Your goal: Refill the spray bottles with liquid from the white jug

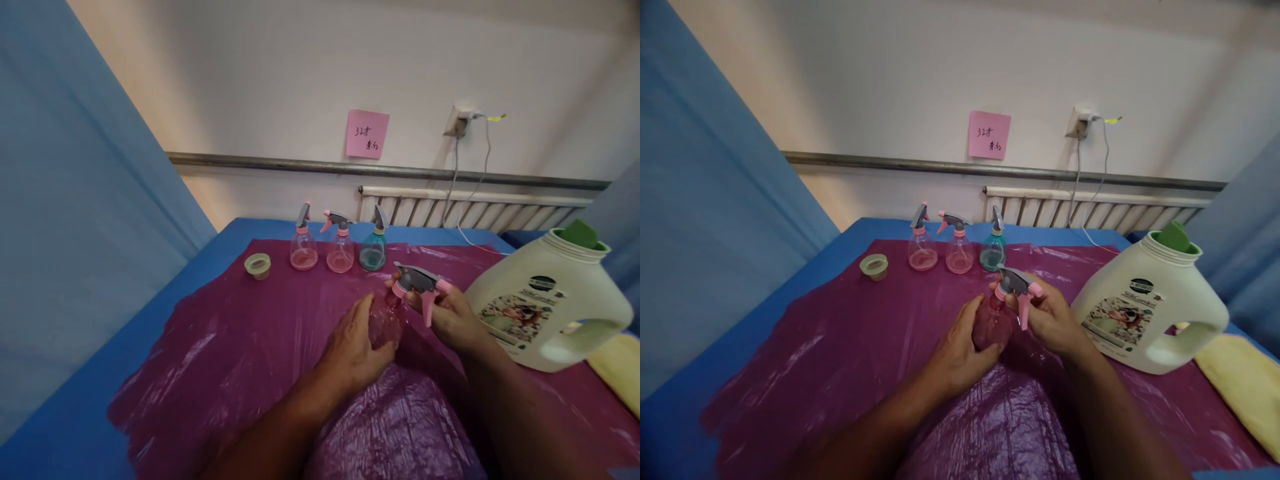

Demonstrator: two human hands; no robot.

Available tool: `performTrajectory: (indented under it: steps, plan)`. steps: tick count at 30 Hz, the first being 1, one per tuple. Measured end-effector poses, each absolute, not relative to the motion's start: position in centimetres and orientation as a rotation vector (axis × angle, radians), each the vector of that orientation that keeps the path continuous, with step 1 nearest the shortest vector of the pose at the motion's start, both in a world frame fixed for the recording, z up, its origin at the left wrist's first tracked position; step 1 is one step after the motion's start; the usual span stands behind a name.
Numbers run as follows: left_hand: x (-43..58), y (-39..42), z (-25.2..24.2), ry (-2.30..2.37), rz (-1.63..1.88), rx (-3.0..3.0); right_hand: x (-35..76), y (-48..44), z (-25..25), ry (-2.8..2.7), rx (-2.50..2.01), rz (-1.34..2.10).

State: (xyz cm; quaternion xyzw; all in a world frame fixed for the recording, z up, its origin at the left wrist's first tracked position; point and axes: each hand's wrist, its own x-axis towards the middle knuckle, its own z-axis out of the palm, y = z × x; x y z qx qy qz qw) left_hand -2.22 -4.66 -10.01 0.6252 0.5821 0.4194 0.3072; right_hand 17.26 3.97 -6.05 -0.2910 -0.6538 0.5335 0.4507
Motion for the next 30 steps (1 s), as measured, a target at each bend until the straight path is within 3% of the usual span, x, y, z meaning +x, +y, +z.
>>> performTrajectory:
  steps: [15,30]
  plan:
    - [-2.3,-4.6,-9.5,1.473,1.099,1.764,17.9,4.6,-7.3,-1.685,-0.669,1.421]
    - [-2.8,-4.3,-9.8,1.42,1.121,1.884,18.6,4.3,-6.3,-1.938,-0.67,1.163]
